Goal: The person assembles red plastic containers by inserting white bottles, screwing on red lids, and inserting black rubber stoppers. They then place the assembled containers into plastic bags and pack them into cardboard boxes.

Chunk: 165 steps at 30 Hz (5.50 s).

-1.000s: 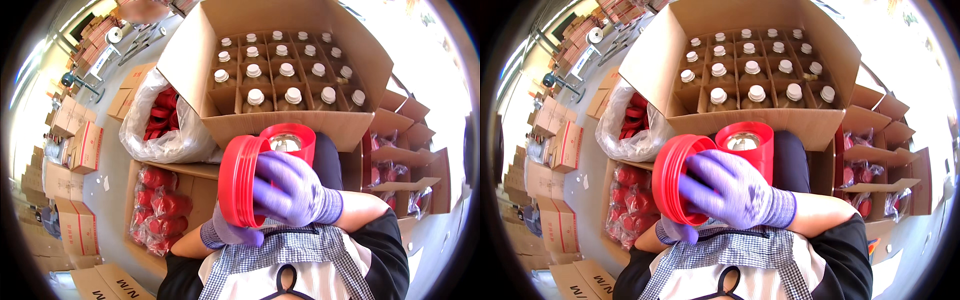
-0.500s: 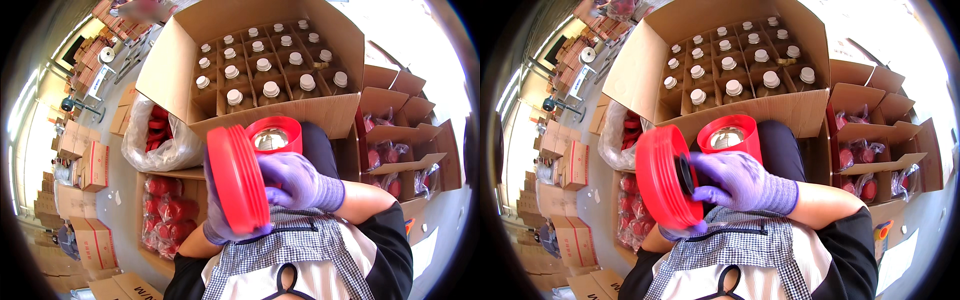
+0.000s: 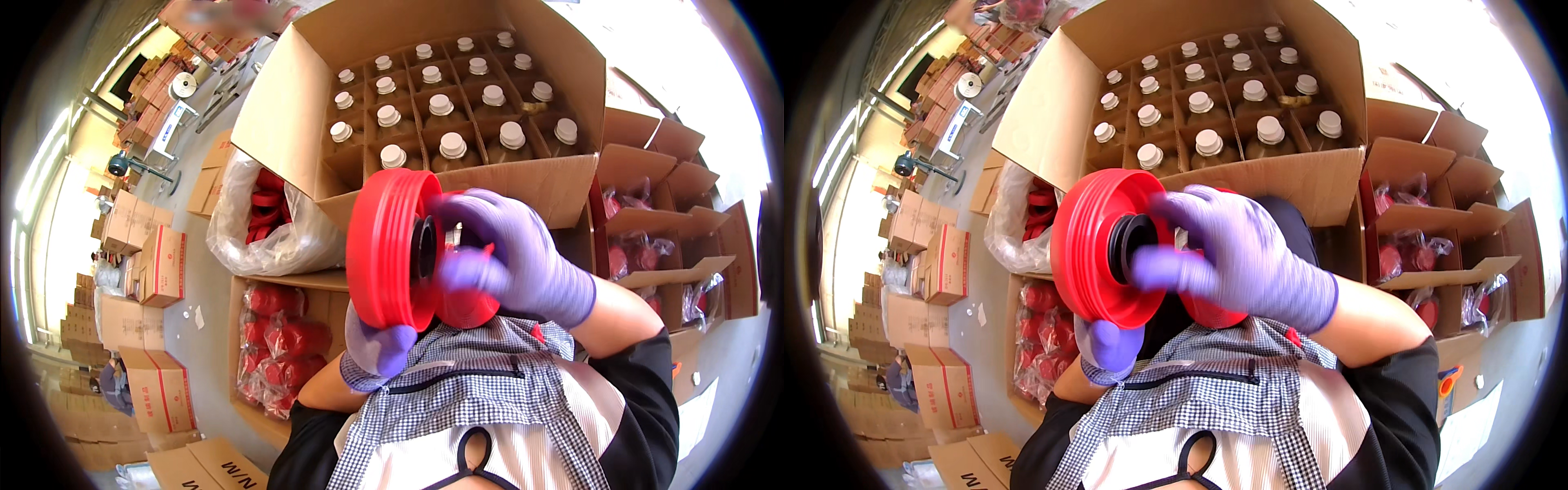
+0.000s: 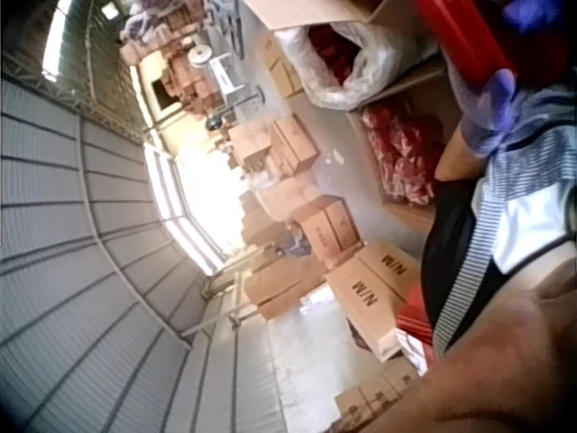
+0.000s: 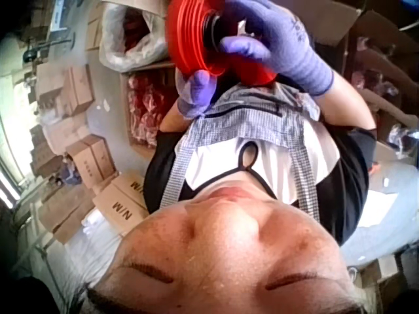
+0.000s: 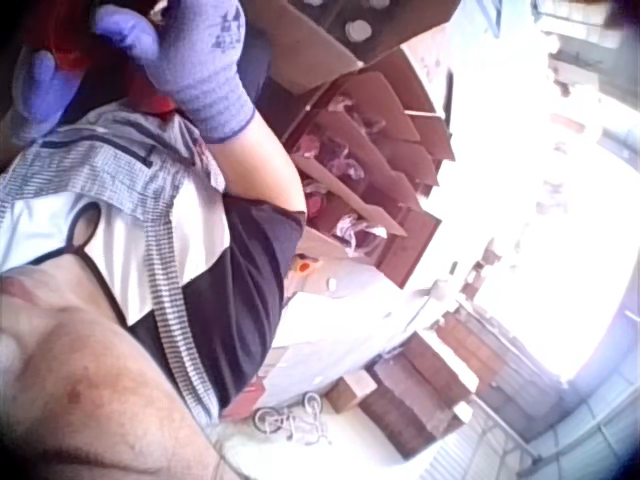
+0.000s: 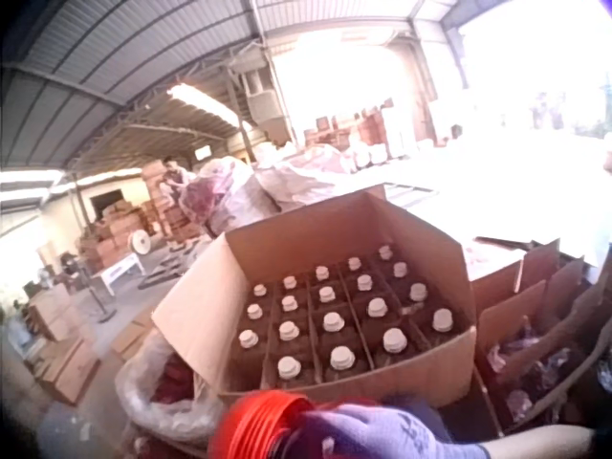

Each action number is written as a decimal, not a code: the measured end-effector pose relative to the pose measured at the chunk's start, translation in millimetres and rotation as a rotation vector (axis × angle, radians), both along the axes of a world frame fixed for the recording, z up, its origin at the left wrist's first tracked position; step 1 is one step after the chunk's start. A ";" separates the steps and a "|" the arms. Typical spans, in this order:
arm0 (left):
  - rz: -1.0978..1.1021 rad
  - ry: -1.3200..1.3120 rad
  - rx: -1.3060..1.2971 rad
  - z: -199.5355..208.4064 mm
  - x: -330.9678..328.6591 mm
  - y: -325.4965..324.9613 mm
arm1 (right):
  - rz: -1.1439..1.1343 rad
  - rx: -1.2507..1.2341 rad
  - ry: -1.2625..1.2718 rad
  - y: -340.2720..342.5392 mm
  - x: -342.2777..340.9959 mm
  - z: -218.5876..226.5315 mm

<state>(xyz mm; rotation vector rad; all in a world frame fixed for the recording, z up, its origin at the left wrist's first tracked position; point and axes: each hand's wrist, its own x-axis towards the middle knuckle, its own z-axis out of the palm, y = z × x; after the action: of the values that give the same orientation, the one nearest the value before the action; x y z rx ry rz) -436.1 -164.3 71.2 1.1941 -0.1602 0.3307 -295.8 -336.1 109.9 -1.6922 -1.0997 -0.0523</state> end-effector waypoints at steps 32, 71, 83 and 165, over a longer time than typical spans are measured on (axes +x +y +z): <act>0.263 -0.322 0.878 4.9 44.4 -7.5 | 0.169 0.101 0.598 -1.4 10.1 10.6; -0.345 -0.289 1.210 19.0 111.9 72.0 | -0.078 0.168 0.454 -35.0 46.2 -51.6; 0.156 0.136 1.855 44.2 97.3 -45.9 | 0.762 0.375 0.819 39.6 128.2 -131.5; -0.078 -0.073 0.519 -46.6 153.5 71.1 | 0.227 0.284 0.554 -3.5 74.4 -50.6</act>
<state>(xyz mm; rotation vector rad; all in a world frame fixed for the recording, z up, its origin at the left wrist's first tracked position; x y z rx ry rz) -282.6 -93.2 24.6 1.6840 -0.3714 0.2710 -221.4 -339.6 59.3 -1.2139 -0.8089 0.3689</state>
